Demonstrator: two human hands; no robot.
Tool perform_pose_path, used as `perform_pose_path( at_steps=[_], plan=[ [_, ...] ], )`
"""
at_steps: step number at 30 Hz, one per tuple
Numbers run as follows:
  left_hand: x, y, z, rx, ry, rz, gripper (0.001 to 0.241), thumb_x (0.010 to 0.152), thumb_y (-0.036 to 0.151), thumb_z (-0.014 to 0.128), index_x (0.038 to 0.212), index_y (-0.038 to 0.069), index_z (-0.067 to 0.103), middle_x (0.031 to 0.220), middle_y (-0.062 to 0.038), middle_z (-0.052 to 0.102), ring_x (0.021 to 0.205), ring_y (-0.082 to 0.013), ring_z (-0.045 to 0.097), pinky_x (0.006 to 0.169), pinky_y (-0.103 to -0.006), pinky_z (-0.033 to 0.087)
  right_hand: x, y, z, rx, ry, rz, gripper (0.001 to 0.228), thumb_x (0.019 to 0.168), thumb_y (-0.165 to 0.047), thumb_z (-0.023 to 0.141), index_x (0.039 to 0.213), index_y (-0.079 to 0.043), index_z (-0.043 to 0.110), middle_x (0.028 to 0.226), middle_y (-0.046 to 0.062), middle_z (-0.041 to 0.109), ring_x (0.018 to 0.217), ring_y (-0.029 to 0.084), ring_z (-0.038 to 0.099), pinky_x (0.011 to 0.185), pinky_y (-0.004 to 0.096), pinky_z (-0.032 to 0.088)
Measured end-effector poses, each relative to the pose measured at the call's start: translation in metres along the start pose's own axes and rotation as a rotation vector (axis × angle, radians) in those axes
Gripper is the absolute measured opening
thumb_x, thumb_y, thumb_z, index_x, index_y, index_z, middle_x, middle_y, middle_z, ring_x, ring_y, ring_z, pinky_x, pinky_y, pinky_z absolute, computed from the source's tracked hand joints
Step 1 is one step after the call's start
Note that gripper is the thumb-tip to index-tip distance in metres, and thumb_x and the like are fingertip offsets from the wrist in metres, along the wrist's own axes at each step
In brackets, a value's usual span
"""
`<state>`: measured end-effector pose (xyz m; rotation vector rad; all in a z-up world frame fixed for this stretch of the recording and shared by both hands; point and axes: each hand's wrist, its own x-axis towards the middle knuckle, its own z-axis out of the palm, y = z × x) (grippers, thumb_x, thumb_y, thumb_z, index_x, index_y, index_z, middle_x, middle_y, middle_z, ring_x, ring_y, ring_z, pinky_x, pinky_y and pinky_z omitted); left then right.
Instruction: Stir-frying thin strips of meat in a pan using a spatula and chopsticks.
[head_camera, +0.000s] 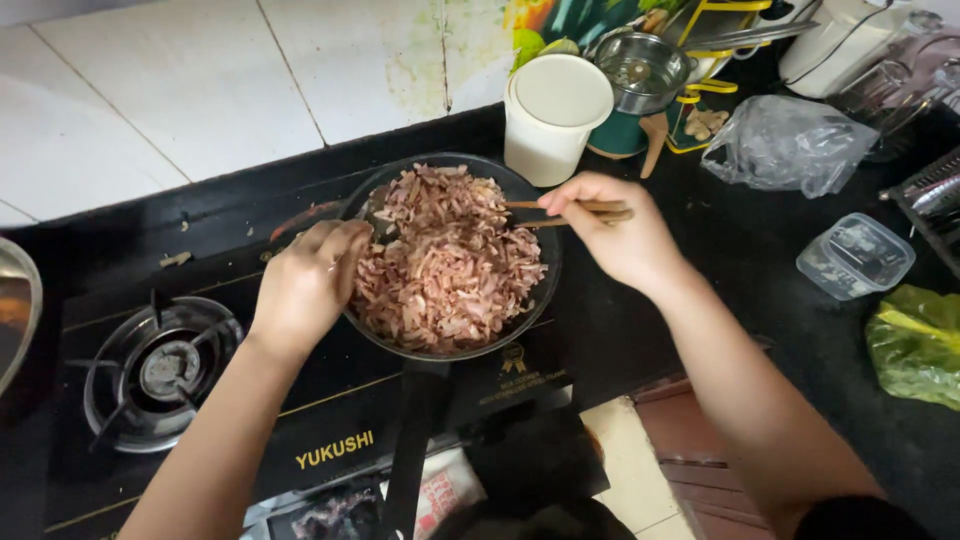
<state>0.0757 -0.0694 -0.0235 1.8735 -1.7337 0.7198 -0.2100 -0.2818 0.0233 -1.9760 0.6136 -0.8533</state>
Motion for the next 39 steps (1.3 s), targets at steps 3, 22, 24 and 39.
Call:
perform_pose_path(
  at_steps=[3,22,24,39],
  plan=[
    [0.006,-0.006,0.029,0.034,-0.068,-0.003,0.016,0.103,0.031,0.063,0.114,0.023,0.072,0.097,-0.001,0.072,0.085,-0.0281,0.075,0.07,-0.0386,0.061,0.002,0.01,0.009,-0.027,0.051,0.033,0.022,0.094,0.008,0.061,0.087,-0.007,0.076,0.096,0.013,0.078,0.09,0.024,0.076,0.079,0.036,0.063],
    [-0.004,0.068,0.026,-0.147,-0.185,0.255,0.021,0.097,0.021,0.056,0.115,0.018,0.067,0.112,-0.004,0.068,0.096,-0.0268,0.073,0.067,-0.0361,0.061,0.069,0.054,0.078,0.305,-0.13,0.128,0.012,0.093,0.002,0.068,0.087,-0.006,0.073,0.101,0.015,0.078,0.094,0.024,0.076,0.083,0.039,0.065],
    [-0.008,0.071,-0.006,-0.162,-0.18,0.304,0.021,0.094,0.021,0.062,0.113,0.014,0.069,0.112,-0.009,0.068,0.101,-0.0297,0.071,0.067,-0.0365,0.061,0.063,0.031,0.076,0.178,-0.352,0.057,0.024,0.094,0.007,0.06,0.079,-0.009,0.071,0.102,0.015,0.078,0.1,0.029,0.074,0.092,0.047,0.06],
    [-0.007,-0.014,-0.007,0.092,-0.134,0.021,0.019,0.106,0.033,0.061,0.105,0.017,0.072,0.096,-0.006,0.071,0.087,-0.0306,0.075,0.07,-0.0394,0.06,0.043,0.005,-0.021,-0.022,0.03,0.208,0.02,0.09,0.003,0.062,0.09,-0.01,0.077,0.091,0.015,0.075,0.082,0.017,0.072,0.069,0.027,0.065]
  ],
)
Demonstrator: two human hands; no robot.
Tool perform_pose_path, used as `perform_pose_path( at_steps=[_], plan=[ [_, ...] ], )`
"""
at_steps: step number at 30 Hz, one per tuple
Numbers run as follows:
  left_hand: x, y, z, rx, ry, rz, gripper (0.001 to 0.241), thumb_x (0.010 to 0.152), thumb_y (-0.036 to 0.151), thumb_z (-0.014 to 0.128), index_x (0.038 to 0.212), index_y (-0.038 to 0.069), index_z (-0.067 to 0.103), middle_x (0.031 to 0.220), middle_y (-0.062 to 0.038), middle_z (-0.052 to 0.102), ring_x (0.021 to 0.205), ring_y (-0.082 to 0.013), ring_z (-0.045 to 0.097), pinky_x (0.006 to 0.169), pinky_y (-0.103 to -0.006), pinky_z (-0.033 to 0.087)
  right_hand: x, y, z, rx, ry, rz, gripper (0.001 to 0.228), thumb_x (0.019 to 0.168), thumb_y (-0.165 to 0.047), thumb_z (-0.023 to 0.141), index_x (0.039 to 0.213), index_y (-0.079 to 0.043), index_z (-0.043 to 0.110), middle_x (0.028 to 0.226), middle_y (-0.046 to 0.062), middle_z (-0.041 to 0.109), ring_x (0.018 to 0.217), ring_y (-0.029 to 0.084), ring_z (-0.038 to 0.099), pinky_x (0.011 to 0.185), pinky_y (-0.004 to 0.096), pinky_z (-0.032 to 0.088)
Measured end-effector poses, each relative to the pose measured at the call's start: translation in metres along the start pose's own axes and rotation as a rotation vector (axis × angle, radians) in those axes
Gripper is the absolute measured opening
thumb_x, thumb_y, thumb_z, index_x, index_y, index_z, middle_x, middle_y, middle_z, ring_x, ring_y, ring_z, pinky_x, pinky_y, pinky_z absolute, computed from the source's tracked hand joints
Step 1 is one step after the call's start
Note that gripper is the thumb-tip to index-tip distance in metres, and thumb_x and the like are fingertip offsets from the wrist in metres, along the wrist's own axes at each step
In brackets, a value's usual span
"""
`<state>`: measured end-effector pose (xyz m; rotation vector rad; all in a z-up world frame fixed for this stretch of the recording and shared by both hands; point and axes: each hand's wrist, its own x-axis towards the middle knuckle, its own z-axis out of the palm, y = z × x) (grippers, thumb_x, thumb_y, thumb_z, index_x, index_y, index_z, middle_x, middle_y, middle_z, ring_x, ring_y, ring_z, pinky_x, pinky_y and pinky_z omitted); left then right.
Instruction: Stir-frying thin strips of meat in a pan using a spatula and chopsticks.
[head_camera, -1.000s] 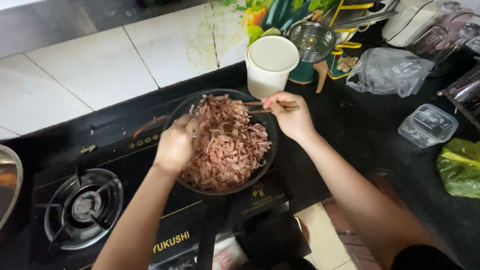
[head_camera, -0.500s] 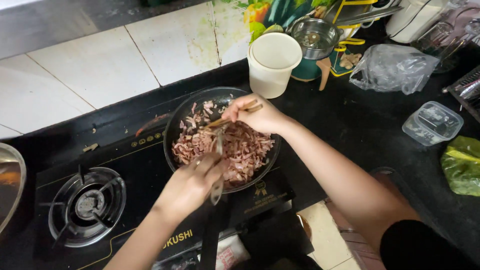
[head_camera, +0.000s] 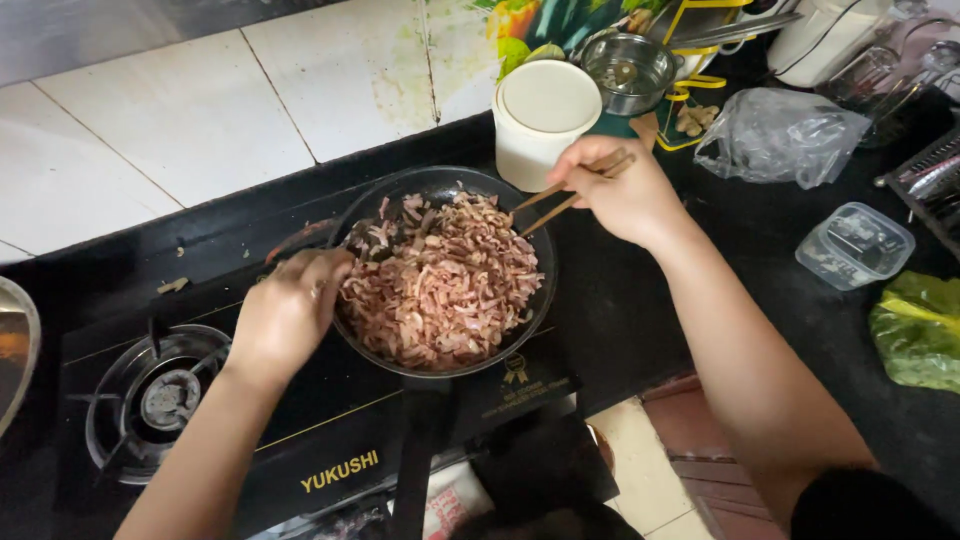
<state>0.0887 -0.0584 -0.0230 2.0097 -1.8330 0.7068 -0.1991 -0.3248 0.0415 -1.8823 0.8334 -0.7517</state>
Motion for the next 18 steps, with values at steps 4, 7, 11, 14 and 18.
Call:
perform_pose_path(
  at_steps=[4,7,11,14,18],
  plan=[
    [0.033,0.006,0.015,-0.18,0.011,-0.052,0.023,0.111,0.029,0.053,0.113,0.018,0.072,0.098,-0.011,0.073,0.097,-0.0353,0.074,0.077,-0.0417,0.06,0.019,0.066,0.004,0.026,0.046,0.092,0.018,0.092,0.002,0.061,0.094,-0.009,0.076,0.096,0.015,0.075,0.081,0.015,0.071,0.07,0.028,0.064],
    [0.052,0.02,0.021,-0.376,0.006,-0.3,0.035,0.117,0.026,0.049,0.105,0.005,0.074,0.08,-0.021,0.072,0.083,-0.0459,0.072,0.078,-0.0542,0.056,0.03,0.08,0.022,0.276,0.117,0.254,0.013,0.095,-0.005,0.063,0.089,-0.012,0.072,0.1,0.015,0.076,0.082,0.019,0.077,0.075,0.035,0.065],
    [0.051,0.027,0.032,-0.57,0.079,-0.428,0.032,0.115,0.026,0.048,0.108,0.013,0.076,0.08,-0.014,0.076,0.09,-0.0391,0.072,0.079,-0.0508,0.055,0.029,0.07,0.051,0.492,0.124,0.306,0.018,0.094,0.0,0.061,0.081,-0.012,0.065,0.1,0.018,0.077,0.084,0.026,0.078,0.074,0.039,0.066],
    [0.038,0.029,0.011,-0.58,0.109,-0.454,0.029,0.114,0.022,0.052,0.108,0.013,0.078,0.08,-0.012,0.076,0.089,-0.0347,0.074,0.08,-0.046,0.056,0.012,0.059,0.067,0.533,0.06,0.26,0.022,0.095,0.002,0.058,0.077,-0.01,0.061,0.108,0.02,0.076,0.095,0.031,0.076,0.082,0.044,0.063],
    [0.018,0.035,-0.043,-0.468,0.133,-0.385,0.03,0.113,0.017,0.057,0.097,0.005,0.08,0.077,-0.016,0.074,0.087,-0.0415,0.072,0.078,-0.0475,0.054,-0.005,0.04,0.065,0.494,-0.053,0.047,0.025,0.092,0.005,0.065,0.07,-0.004,0.06,0.104,0.022,0.076,0.098,0.031,0.076,0.084,0.044,0.062]
  ],
)
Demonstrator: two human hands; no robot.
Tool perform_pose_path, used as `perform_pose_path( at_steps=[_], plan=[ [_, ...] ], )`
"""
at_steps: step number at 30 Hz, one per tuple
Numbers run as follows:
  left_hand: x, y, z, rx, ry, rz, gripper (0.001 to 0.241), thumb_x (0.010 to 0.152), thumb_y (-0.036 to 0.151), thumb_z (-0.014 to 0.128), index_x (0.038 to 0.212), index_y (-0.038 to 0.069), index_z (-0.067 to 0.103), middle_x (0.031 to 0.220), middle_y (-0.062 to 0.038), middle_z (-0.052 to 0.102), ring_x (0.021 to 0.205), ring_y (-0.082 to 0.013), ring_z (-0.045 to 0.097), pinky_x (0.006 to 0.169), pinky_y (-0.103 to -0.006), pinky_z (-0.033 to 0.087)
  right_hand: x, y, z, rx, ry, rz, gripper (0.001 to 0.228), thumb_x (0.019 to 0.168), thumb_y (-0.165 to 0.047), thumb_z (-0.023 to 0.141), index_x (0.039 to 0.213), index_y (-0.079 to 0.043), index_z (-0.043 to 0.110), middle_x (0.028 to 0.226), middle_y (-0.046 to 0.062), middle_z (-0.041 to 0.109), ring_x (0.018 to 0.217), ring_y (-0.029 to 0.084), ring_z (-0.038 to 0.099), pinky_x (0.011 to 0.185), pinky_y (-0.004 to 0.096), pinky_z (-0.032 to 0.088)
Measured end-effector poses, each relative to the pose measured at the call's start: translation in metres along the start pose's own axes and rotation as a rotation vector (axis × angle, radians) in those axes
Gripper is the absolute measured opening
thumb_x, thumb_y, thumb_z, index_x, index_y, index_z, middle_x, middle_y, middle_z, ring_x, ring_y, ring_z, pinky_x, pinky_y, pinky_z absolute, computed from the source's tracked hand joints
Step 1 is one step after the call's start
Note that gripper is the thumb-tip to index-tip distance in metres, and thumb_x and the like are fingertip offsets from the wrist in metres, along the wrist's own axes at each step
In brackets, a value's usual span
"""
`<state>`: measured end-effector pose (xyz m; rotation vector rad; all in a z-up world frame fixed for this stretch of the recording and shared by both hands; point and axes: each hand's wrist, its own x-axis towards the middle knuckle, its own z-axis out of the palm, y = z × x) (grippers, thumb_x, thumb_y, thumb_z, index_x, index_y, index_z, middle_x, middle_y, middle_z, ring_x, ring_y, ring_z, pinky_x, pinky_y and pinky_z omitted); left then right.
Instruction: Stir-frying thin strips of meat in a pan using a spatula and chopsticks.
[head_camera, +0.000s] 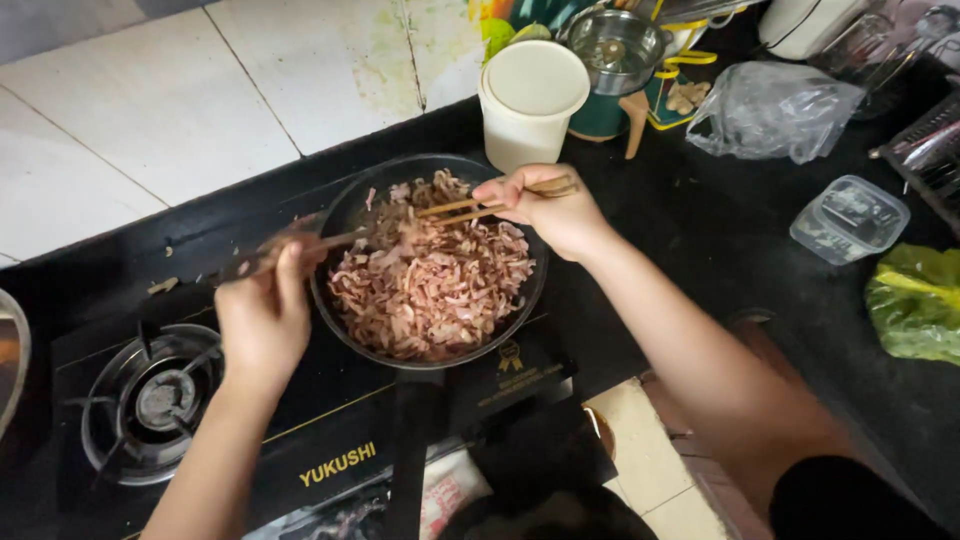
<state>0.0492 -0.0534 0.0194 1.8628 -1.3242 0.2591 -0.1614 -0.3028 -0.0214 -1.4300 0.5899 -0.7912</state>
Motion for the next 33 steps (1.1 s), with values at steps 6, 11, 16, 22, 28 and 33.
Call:
perform_pose_path(
  at_steps=[6,11,16,22,28,33],
  plan=[
    [-0.045,0.049,-0.057,-0.066,-0.142,0.016,0.014,0.098,-0.004,0.059,0.102,-0.008,0.072,0.108,-0.016,0.076,0.073,-0.0223,0.071,0.064,-0.0296,0.056,-0.05,-0.085,-0.009,-0.423,-0.488,-0.255,0.026,0.089,0.006,0.06,0.069,-0.01,0.064,0.109,0.011,0.079,0.099,0.021,0.077,0.088,0.029,0.064],
    [-0.082,0.046,-0.053,-0.138,-0.257,0.075,0.01,0.088,0.004,0.067,0.097,0.0,0.07,0.112,-0.012,0.077,0.091,-0.0221,0.078,0.075,-0.0291,0.063,-0.094,-0.097,0.001,-0.479,-0.694,-0.183,0.022,0.075,0.012,0.054,0.069,-0.006,0.065,0.115,0.01,0.079,0.098,0.021,0.077,0.076,0.03,0.058],
    [-0.075,0.037,-0.012,0.03,-0.282,0.319,0.024,0.089,0.011,0.072,0.112,0.008,0.07,0.121,-0.005,0.071,0.092,-0.0243,0.072,0.078,-0.0328,0.057,-0.083,-0.021,0.026,-0.702,-0.697,-0.316,0.017,0.069,0.009,0.057,0.061,-0.006,0.061,0.124,0.011,0.074,0.111,0.025,0.074,0.09,0.033,0.056],
    [-0.056,-0.009,0.031,0.355,-0.253,0.475,0.019,0.096,0.022,0.067,0.113,0.014,0.071,0.108,-0.005,0.07,0.091,-0.0266,0.073,0.072,-0.0357,0.062,-0.059,0.028,0.028,-0.703,-0.587,-0.422,0.028,0.083,0.012,0.064,0.064,-0.01,0.063,0.122,0.01,0.073,0.121,0.031,0.067,0.096,0.041,0.057],
    [-0.058,0.0,0.021,0.33,-0.143,0.445,0.016,0.1,0.026,0.065,0.111,0.017,0.073,0.104,-0.002,0.072,0.082,-0.0257,0.073,0.066,-0.0352,0.061,-0.097,-0.049,0.032,-0.739,-0.643,-0.272,0.028,0.088,0.009,0.059,0.068,-0.009,0.066,0.117,0.011,0.076,0.119,0.028,0.068,0.104,0.043,0.054],
    [-0.059,0.026,0.0,0.257,-0.11,0.406,0.017,0.101,0.027,0.063,0.112,0.019,0.073,0.109,0.002,0.073,0.091,-0.0208,0.074,0.072,-0.0302,0.06,-0.069,-0.057,0.024,-0.609,-0.424,-0.331,0.026,0.091,0.011,0.056,0.074,-0.005,0.068,0.115,0.021,0.073,0.122,0.04,0.065,0.104,0.055,0.051]
  ],
)
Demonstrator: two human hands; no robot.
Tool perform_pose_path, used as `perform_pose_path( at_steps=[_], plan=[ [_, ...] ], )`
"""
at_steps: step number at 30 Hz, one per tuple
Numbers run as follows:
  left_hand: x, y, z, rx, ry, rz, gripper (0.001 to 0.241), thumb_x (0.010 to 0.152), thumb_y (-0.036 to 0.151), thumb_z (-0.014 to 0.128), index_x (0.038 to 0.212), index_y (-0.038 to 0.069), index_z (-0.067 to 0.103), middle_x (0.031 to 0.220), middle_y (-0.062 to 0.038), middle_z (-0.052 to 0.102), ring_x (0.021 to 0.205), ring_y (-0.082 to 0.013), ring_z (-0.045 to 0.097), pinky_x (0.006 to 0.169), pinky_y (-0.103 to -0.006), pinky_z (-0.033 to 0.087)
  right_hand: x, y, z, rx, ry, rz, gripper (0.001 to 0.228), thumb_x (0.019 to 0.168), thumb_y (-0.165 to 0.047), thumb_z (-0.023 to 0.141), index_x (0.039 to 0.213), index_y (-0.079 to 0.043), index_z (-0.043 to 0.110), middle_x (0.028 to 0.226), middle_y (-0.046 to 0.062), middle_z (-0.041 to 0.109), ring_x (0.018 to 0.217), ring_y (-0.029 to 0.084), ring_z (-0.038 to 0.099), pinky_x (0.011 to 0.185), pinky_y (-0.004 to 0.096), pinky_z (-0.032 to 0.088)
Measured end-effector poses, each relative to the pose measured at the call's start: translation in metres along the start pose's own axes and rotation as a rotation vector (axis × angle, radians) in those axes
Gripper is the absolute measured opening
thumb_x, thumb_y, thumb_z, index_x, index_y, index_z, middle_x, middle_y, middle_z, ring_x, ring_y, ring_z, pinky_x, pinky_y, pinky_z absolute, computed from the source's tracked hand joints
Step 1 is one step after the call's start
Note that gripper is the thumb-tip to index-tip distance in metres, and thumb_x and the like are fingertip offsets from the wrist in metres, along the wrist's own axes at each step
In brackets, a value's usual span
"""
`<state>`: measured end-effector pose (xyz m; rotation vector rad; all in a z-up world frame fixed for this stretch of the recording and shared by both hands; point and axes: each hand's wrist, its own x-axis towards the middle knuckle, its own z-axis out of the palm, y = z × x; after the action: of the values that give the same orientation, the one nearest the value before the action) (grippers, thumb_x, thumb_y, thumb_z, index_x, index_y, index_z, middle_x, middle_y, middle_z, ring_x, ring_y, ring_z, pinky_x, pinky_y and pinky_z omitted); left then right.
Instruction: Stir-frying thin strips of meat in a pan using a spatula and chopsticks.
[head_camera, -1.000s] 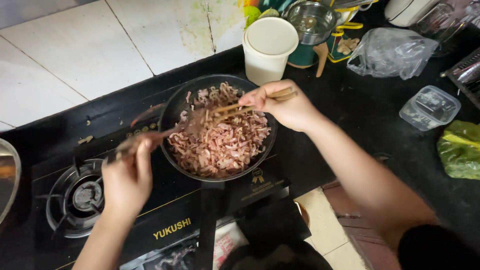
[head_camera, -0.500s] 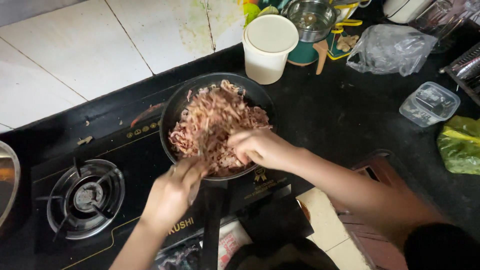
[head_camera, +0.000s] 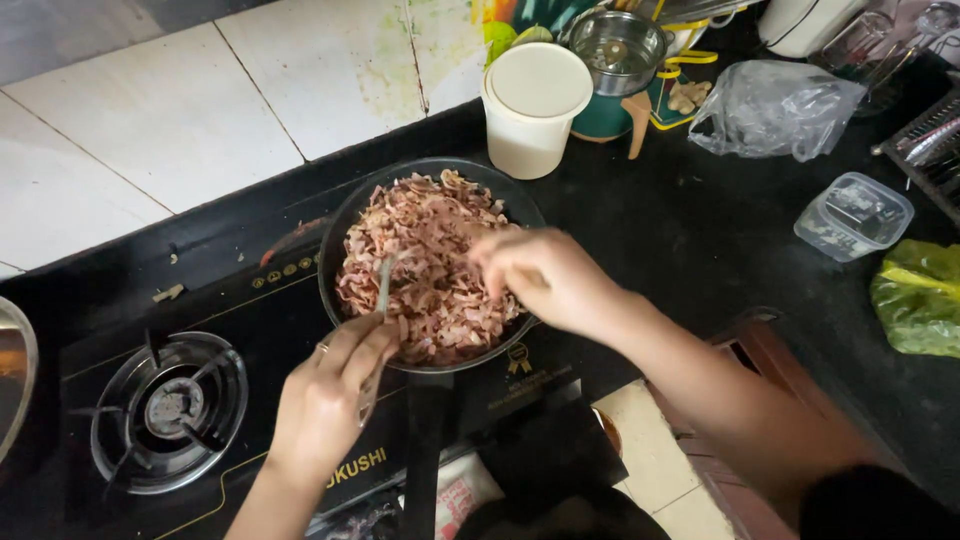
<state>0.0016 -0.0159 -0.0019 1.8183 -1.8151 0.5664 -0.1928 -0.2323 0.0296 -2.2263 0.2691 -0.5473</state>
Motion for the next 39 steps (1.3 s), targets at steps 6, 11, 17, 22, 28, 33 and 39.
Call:
perform_pose_path(
  at_steps=[6,11,17,22,28,33,39],
  plan=[
    [0.006,-0.025,0.01,0.039,0.03,-0.084,0.017,0.1,0.022,0.065,0.114,0.019,0.074,0.109,0.0,0.073,0.093,-0.026,0.074,0.075,-0.0363,0.062,0.021,0.089,0.054,0.072,-0.054,-0.088,0.029,0.088,0.015,0.056,0.068,-0.005,0.065,0.118,0.02,0.072,0.121,0.04,0.065,0.106,0.053,0.05],
    [0.01,-0.04,0.015,0.053,0.067,-0.11,0.017,0.102,0.022,0.067,0.116,0.018,0.074,0.106,0.0,0.074,0.091,-0.0246,0.075,0.075,-0.0356,0.062,-0.007,0.042,0.021,0.067,-0.165,-0.005,0.032,0.089,0.015,0.053,0.066,-0.004,0.065,0.118,0.02,0.074,0.124,0.037,0.065,0.109,0.053,0.049],
    [0.023,-0.069,0.06,0.118,0.102,-0.123,0.015,0.103,0.025,0.066,0.117,0.022,0.073,0.1,0.001,0.071,0.086,-0.0248,0.074,0.07,-0.0362,0.062,-0.017,0.012,-0.025,0.167,0.214,0.088,0.027,0.088,0.013,0.053,0.077,-0.005,0.071,0.108,0.023,0.075,0.107,0.041,0.072,0.091,0.054,0.058],
    [0.065,-0.069,0.084,-0.108,0.114,-0.169,0.016,0.111,0.018,0.057,0.113,0.014,0.072,0.091,-0.007,0.072,0.08,-0.0328,0.074,0.066,-0.0421,0.062,0.005,0.07,-0.03,0.123,0.477,0.273,0.025,0.09,0.01,0.056,0.079,-0.006,0.071,0.104,0.018,0.077,0.099,0.027,0.075,0.083,0.041,0.063],
    [0.086,-0.078,0.088,-0.328,0.147,-0.309,0.022,0.111,0.017,0.059,0.105,0.003,0.075,0.089,-0.018,0.074,0.091,-0.0447,0.071,0.08,-0.0511,0.056,0.039,0.142,-0.038,0.609,0.698,0.577,0.02,0.096,-0.003,0.06,0.08,-0.014,0.063,0.104,0.016,0.077,0.086,0.027,0.078,0.077,0.041,0.065],
    [0.074,-0.072,0.081,-0.428,0.196,-0.387,0.028,0.112,0.016,0.054,0.103,0.002,0.077,0.087,-0.02,0.075,0.095,-0.045,0.07,0.084,-0.0505,0.053,0.063,0.175,-0.009,0.923,0.637,0.622,0.017,0.098,-0.005,0.062,0.089,-0.014,0.051,0.111,0.021,0.075,0.095,0.037,0.076,0.084,0.05,0.063],
    [0.036,-0.052,0.036,-0.365,0.216,-0.404,0.024,0.109,0.008,0.058,0.102,-0.003,0.077,0.095,-0.025,0.076,0.097,-0.0479,0.07,0.085,-0.0537,0.054,0.042,0.127,-0.001,0.824,0.488,0.44,0.022,0.098,-0.01,0.068,0.077,-0.007,0.059,0.104,0.027,0.075,0.092,0.039,0.075,0.083,0.052,0.061]
  ],
)
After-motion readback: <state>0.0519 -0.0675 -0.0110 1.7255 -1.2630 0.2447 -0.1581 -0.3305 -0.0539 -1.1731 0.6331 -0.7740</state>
